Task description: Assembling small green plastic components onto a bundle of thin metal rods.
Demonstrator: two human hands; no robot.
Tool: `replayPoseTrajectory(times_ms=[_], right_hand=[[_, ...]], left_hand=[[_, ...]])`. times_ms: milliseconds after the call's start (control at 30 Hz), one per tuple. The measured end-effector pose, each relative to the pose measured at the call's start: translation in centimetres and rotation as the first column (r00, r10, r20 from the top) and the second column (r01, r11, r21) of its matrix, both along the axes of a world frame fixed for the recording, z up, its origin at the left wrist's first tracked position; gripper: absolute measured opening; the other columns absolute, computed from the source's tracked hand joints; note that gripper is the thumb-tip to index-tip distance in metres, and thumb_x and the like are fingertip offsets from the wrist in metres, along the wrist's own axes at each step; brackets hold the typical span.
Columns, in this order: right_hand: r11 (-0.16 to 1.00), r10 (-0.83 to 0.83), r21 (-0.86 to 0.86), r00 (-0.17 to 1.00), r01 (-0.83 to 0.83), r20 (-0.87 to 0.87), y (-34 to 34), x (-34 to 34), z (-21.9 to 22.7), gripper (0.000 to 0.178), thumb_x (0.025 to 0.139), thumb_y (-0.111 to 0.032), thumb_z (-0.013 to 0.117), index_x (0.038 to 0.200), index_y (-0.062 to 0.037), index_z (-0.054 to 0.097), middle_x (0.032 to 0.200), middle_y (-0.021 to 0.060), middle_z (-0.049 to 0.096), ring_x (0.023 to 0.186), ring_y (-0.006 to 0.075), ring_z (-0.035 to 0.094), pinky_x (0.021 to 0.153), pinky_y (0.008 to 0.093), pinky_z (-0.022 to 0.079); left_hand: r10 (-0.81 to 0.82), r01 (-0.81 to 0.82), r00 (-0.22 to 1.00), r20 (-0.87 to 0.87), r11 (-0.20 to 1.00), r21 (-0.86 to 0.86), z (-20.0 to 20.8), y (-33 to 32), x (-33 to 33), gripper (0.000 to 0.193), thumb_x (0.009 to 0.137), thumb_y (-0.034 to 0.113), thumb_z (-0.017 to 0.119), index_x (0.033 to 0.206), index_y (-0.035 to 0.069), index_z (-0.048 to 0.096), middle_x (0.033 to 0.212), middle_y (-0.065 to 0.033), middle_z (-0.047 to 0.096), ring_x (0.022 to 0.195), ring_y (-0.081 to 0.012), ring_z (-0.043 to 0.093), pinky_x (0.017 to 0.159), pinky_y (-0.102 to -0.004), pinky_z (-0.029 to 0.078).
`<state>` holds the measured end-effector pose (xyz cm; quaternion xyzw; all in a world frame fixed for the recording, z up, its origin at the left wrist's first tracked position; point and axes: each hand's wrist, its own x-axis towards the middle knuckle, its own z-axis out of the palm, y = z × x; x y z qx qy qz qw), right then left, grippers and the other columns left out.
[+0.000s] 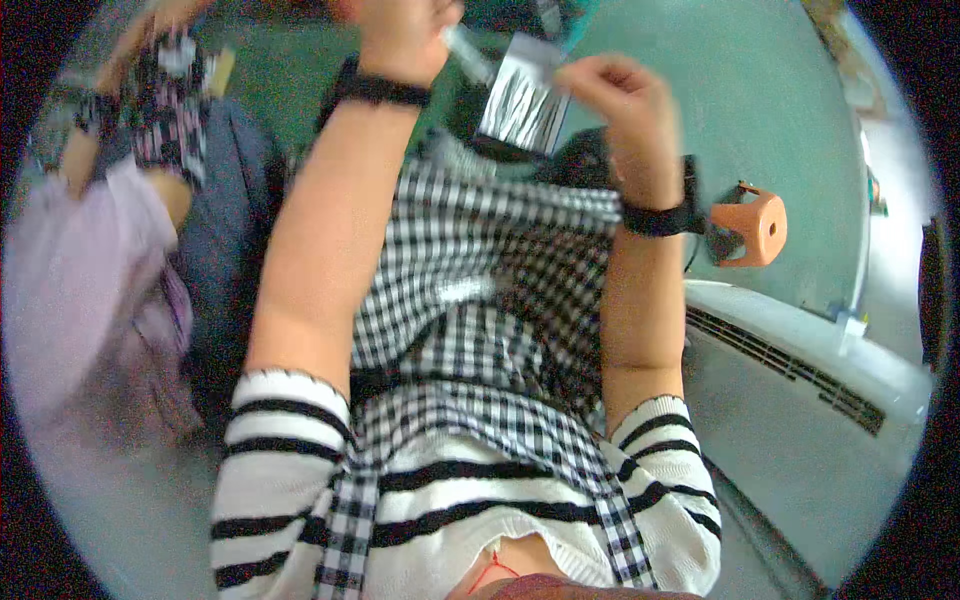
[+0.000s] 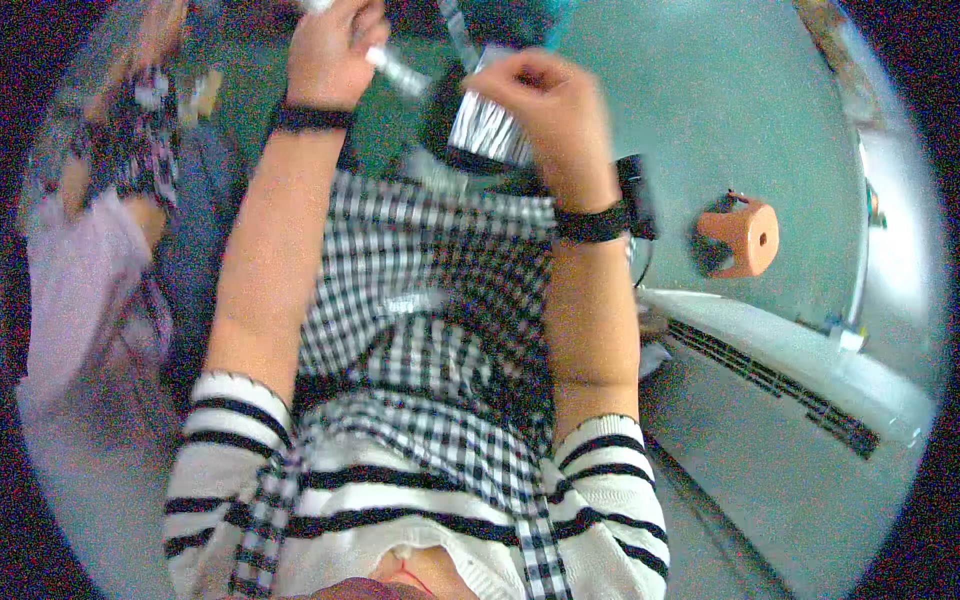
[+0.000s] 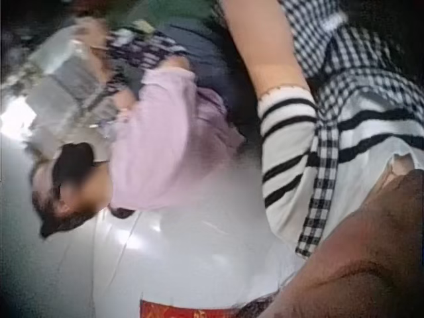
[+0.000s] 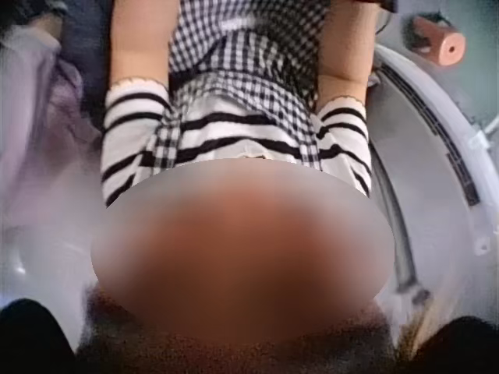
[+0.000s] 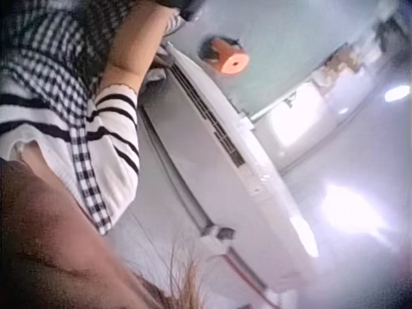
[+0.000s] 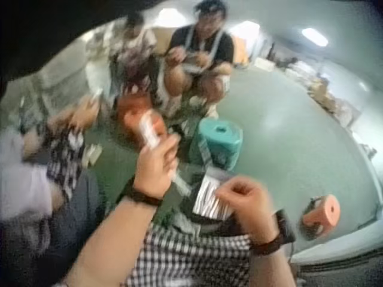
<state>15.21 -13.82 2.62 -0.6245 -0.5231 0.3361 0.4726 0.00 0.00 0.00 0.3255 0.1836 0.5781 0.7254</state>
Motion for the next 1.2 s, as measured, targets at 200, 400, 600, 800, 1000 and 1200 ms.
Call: replayPoseTrajectory(times_ms=[200, 400, 600, 800, 1000, 1200], right_hand=[[0.959, 0.135, 0.282, 0.925, -0.032, -0.356, -0.9, 7.2, 1.8, 0.012, 0.082, -0.008, 0.058, 0.086, 0.0030, 0.059, 0.085, 0.0124, 0.060, 0.080, 0.0214, 0.057, 0.079, 0.0342, 0.045], [0.963, 0.257, 0.095, 0.964, -0.250, -0.062, -4.2, 8.7, 3.1, 0.007, 0.076, -0.006, 0.061, 0.079, 0.0001, 0.059, 0.081, 0.0116, 0.057, 0.080, 0.0225, 0.054, 0.075, 0.0359, 0.043], [0.689, 0.702, -0.427, 0.686, -0.586, 0.192, -9.5, -1.3, 1.5, 0.013, 0.071, -0.014, 0.068, 0.072, -0.0033, 0.060, 0.071, 0.0068, 0.059, 0.070, 0.0222, 0.055, 0.062, 0.0328, 0.042], [0.642, 0.753, -0.533, 0.584, -0.551, 0.304, -12.6, -4.2, -2.4, 0.010, 0.069, -0.014, 0.064, 0.074, -0.0056, 0.061, 0.072, 0.0107, 0.056, 0.074, 0.0295, 0.055, 0.066, 0.0372, 0.045], [0.659, 0.749, -0.589, 0.487, -0.469, 0.450, -12.1, -5.3, -3.5, 0.013, 0.073, -0.016, 0.060, 0.079, -0.0050, 0.060, 0.076, 0.0131, 0.055, 0.078, 0.0316, 0.054, 0.069, 0.0393, 0.045], [0.728, 0.685, -0.574, 0.371, -0.374, 0.627, -11.7, -6.1, -4.0, 0.016, 0.071, -0.014, 0.065, 0.082, -0.0031, 0.060, 0.076, 0.0129, 0.057, 0.077, 0.0318, 0.056, 0.066, 0.0377, 0.045]], left_hand=[[-0.038, 0.033, 0.999, -0.026, 0.983, -0.179, -1.5, -0.3, 0.2, 0.019, 0.080, 0.009, 0.060, 0.064, 0.003, 0.051, 0.054, 0.0015, 0.040, 0.040, -0.0074, 0.031, 0.038, -0.0223, 0.023], [-0.011, 0.005, 1.000, -0.026, 0.978, -0.210, -1.8, -1.1, 0.0, 0.020, 0.079, 0.011, 0.060, 0.064, 0.002, 0.051, 0.053, -0.0004, 0.040, 0.041, -0.0093, 0.032, 0.040, -0.0250, 0.024], [-0.014, 0.000, 0.997, -0.070, 0.980, -0.197, -1.4, -2.0, -1.1, 0.019, 0.079, 0.011, 0.060, 0.066, 0.000, 0.053, 0.057, -0.0020, 0.042, 0.043, -0.0103, 0.033, 0.041, -0.0261, 0.026], [-0.067, 0.062, 0.998, -0.014, 0.967, -0.249, -1.7, -1.2, -0.1, 0.017, 0.081, 0.011, 0.059, 0.069, 0.002, 0.051, 0.057, -0.0019, 0.041, 0.043, -0.0102, 0.032, 0.041, -0.0251, 0.025], [-0.132, 0.125, 0.991, -0.019, 0.967, -0.221, -2.2, -0.7, -0.1, 0.015, 0.081, 0.010, 0.057, 0.070, 0.002, 0.051, 0.056, -0.0016, 0.039, 0.042, -0.0098, 0.031, 0.040, -0.0251, 0.022], [-0.134, 0.123, 0.990, -0.037, 0.970, -0.210, -1.4, -0.6, -0.1, 0.013, 0.080, 0.009, 0.056, 0.070, 0.002, 0.051, 0.056, -0.0026, 0.041, 0.042, -0.0100, 0.032, 0.040, -0.0253, 0.023]])
